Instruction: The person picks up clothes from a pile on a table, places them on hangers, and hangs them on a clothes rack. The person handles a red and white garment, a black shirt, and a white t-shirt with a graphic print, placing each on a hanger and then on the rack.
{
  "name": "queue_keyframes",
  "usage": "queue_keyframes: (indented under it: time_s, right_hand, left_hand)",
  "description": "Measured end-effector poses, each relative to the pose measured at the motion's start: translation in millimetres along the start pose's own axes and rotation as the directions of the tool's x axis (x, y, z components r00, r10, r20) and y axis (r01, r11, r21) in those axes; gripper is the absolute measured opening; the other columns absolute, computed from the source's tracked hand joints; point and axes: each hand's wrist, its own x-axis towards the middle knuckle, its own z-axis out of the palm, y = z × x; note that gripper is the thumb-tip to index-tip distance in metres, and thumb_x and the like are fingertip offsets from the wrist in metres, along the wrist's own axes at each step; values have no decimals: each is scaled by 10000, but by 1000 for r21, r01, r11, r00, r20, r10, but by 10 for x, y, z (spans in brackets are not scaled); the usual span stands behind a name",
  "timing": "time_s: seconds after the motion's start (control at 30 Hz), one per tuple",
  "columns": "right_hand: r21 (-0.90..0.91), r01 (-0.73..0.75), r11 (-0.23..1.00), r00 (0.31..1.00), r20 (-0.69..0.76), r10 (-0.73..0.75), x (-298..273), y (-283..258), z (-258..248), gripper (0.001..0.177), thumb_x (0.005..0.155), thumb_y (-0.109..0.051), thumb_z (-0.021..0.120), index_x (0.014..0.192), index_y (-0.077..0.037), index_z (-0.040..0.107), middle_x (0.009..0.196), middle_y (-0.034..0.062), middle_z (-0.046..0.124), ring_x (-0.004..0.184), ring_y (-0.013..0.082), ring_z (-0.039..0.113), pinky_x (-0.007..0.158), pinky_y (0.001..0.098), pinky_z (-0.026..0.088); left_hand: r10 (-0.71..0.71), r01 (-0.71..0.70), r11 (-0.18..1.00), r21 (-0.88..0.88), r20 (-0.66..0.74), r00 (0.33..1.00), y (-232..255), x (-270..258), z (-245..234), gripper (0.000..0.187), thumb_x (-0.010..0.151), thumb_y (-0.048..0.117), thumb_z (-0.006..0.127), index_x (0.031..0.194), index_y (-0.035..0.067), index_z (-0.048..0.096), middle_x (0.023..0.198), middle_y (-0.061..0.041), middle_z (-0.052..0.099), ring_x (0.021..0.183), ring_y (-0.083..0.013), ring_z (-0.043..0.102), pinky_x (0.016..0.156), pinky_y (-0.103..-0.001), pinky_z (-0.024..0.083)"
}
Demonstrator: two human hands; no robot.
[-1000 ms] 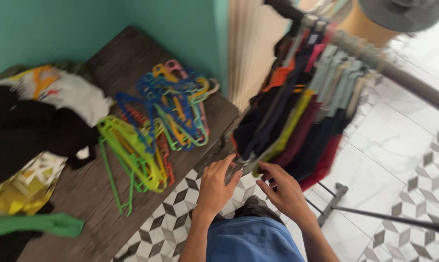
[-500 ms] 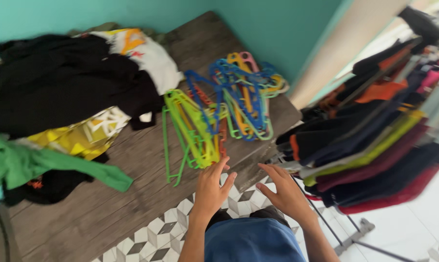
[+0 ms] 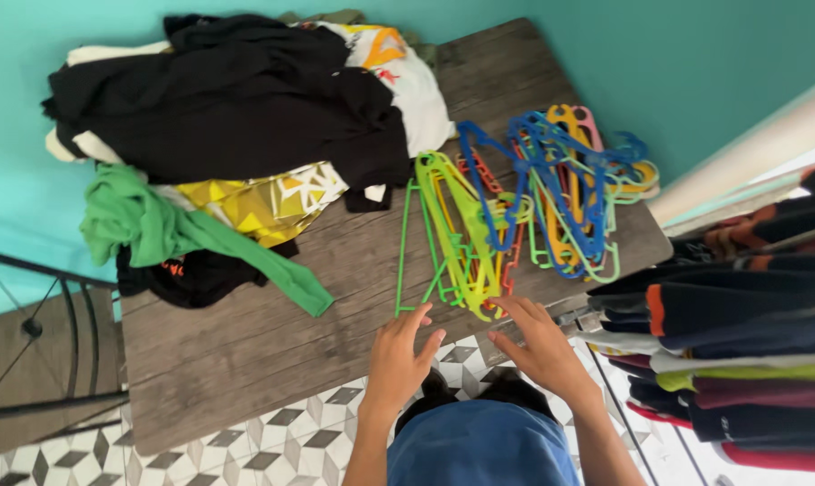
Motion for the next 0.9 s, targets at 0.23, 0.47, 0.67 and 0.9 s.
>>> queue_keyframes:
  time_s: [0.23,0.47,0.67,0.9]
  right_hand:
    - [26,138,990,985,103,-140,294,-91,183,504,881,-222,720,1347,-74,596,1301,165,641,1213,369,581,1006,428,467]
    - [45,170,984,970,170,-175,620,-48,299,502,883,-235,719,1345,-81,599,1302,157,644,1210,359,594,1004,425,469]
    - [78,167,983,960,213,-180,1000,38,274,506,883,-240,727,1346,-80,597,1294,164,640,1197,359,607,982,415,488]
    - [69,114,991,957,260,-129,1426,161,171,508,877,-251,724,1347,-105,597,1314,148,627,1182,342,601,951,397,514]
  left_hand:
    - [-43,44,998,36,-38,998,-129,-14,-173,413,889,233,757,1255,67,659,1059,-105,749,1006,-332,683,888,-454,494]
    - [-91,96,993,68,-69,993,-256,115,-230,406,889,238,751,1253,78,664,1061,-96,749,988,-319,685,877,-453,491]
    - [-64,71,995,77,-97,993,-333,437,-226,401,888,238,756,1244,75,669,1060,-96,749,989,-332,686,887,-441,491]
    - [-108,117,989,85,-104,989,-356,858,-174,407,884,241,758,1237,61,666,1050,-105,745,987,-326,690,900,-445,478]
